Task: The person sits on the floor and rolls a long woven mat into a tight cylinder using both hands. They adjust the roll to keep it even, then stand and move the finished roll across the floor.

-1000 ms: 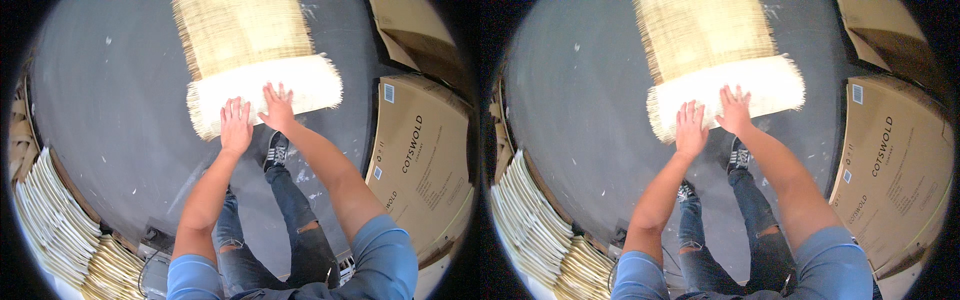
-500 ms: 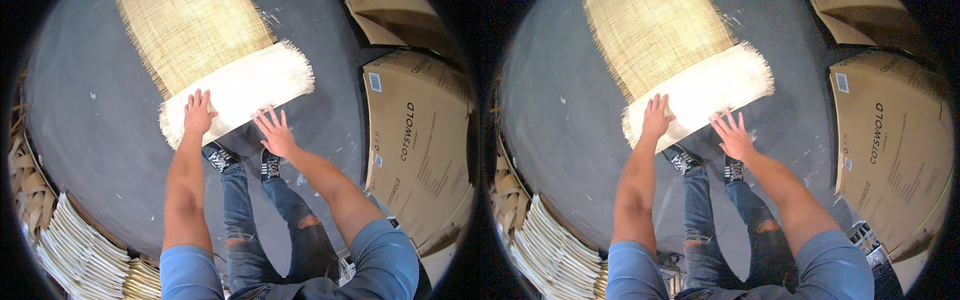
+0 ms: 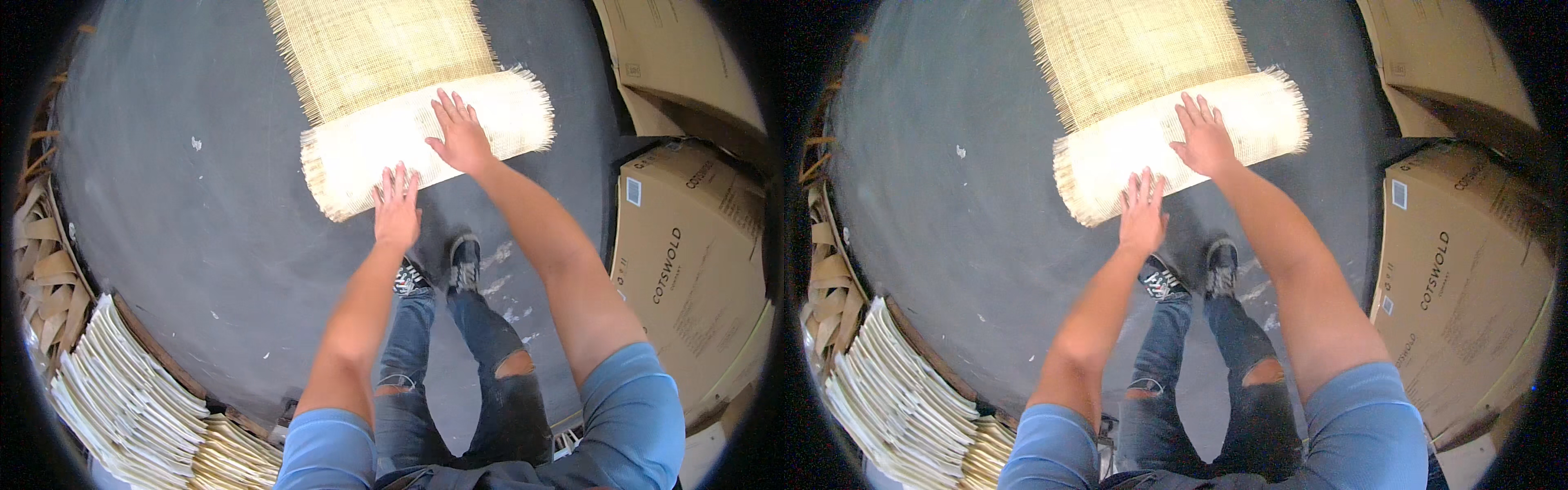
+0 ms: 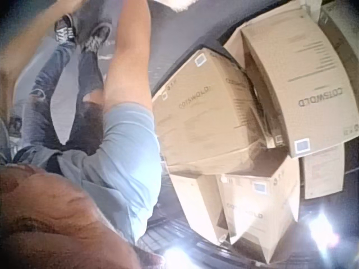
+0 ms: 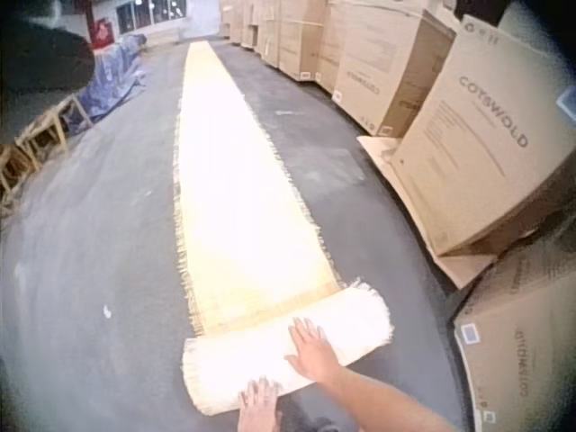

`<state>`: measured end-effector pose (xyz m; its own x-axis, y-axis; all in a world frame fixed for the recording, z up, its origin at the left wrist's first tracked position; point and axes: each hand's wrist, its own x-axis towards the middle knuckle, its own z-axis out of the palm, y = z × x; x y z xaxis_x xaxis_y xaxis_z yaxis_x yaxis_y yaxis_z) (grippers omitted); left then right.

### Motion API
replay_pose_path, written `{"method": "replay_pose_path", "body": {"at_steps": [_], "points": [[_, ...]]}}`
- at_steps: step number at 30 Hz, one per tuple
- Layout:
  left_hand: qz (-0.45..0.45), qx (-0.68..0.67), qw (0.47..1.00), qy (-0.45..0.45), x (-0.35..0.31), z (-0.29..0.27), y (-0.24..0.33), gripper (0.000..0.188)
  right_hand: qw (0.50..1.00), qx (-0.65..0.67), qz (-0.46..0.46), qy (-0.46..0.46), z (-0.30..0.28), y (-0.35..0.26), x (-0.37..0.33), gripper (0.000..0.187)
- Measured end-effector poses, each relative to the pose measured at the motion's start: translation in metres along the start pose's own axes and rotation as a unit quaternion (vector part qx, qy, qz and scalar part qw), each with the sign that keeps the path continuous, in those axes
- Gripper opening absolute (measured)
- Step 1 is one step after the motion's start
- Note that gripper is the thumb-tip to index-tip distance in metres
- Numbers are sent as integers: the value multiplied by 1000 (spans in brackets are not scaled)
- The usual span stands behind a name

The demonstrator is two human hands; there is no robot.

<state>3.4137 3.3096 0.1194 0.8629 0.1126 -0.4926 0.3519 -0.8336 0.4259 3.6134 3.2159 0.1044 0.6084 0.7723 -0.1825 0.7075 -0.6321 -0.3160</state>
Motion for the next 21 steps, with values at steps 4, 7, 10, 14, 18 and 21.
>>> {"method": "replay_pose_path", "body": {"at_steps": [4, 7, 10, 14, 18, 21], "points": [[-75, 30, 997, -9, 32, -42, -57, 85, 1000, 29, -1, -7, 13, -41, -40, 83], [-87, 25, 996, -22, 77, -80, -68, 81, 992, -48, 38, -108, 2, -17, -59, 85], [-100, 9, 993, -58, 112, -112, -80, 78, 987, -55, 38, -145, -7, 0, -19, 87], [-132, 29, 990, 30, 127, -119, -64, 78, 989, -37, 30, -137, -18, 10, 68, 85], [-69, 35, 997, 5, 146, -110, -18, 82, 984, 1, 56, -170, -52, 31, 167, 81], [-107, 25, 994, 0, 168, -120, -22, 86, 992, 56, 5, -113, -66, 25, 194, 77]]}}
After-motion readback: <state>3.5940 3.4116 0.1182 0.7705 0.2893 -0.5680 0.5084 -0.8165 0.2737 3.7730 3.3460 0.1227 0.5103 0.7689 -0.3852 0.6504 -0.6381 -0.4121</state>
